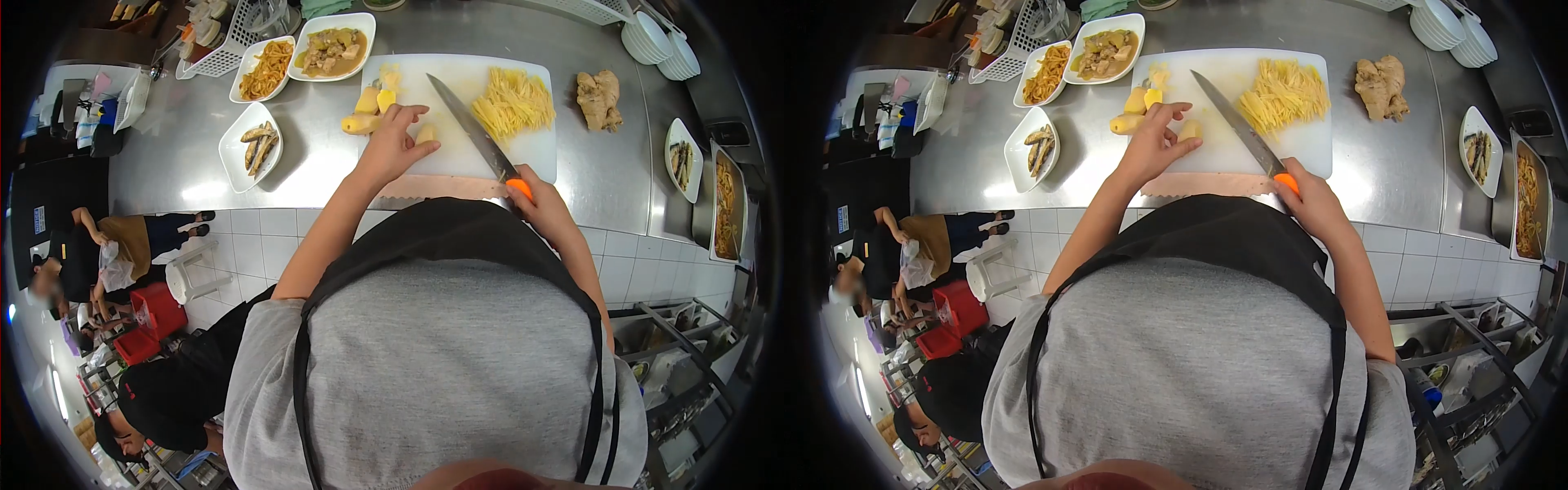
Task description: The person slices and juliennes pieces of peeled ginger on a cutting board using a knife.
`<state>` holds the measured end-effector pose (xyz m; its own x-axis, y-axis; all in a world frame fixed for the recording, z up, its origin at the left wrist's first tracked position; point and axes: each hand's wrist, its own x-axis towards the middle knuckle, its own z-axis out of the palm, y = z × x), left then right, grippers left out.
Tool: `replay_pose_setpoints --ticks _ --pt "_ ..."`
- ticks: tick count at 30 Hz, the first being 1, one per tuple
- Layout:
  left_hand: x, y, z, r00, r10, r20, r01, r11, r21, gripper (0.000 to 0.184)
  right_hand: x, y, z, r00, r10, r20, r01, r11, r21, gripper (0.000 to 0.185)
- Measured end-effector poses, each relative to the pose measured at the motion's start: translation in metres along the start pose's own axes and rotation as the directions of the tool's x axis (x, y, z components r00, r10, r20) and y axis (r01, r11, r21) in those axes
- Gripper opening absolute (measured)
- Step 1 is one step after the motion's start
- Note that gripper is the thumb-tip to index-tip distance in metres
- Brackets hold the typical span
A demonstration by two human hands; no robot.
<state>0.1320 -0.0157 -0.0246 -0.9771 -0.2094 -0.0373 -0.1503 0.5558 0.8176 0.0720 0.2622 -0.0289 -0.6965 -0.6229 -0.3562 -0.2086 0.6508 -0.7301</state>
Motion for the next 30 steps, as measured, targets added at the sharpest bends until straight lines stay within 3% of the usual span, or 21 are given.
replay_pose_setpoints --ticks 3,5,6,11,15,20,30 --pt "-0.002 -0.006 0.002 0.998 0.024 0.066 -0.025 1.000 0.002 0.044 -0.002 -0.010 0.002 1.000 -0.002 -0.011 0.002 0.999 0.040 0.037" --pt "-0.003 -0.008 0.002 0.973 -0.201 0.116 0.223 0.946 -0.236 0.043 -0.003 -0.011 0.006 1.000 -0.012 -0.015 0.013 0.995 0.097 0.038" --pt "-0.004 -0.012 0.004 0.972 -0.204 0.116 0.226 0.946 -0.232 0.043 -0.002 -0.011 0.008 0.998 -0.052 -0.041 0.057 0.991 0.119 0.039" --pt "0.009 -0.020 0.026 0.989 -0.130 -0.070 0.108 0.962 -0.251 0.031 0.005 -0.022 -0.001 0.996 -0.078 -0.051 0.087 0.975 0.206 0.045" --pt "0.008 -0.010 0.035 0.984 -0.170 -0.057 0.139 0.925 -0.353 0.028 0.008 -0.024 -0.004 0.998 -0.068 0.008 0.065 0.981 0.183 0.047" --pt "-0.004 -0.028 0.031 0.998 -0.066 0.007 0.063 0.904 -0.422 0.037 0.009 -0.015 0.003 0.995 -0.103 0.010 0.100 0.985 0.143 0.046" --pt "-0.005 -0.010 0.019 0.999 -0.039 0.026 0.045 0.954 -0.295 0.051 0.008 -0.016 0.003 0.990 -0.143 0.019 0.140 0.984 0.111 0.046"
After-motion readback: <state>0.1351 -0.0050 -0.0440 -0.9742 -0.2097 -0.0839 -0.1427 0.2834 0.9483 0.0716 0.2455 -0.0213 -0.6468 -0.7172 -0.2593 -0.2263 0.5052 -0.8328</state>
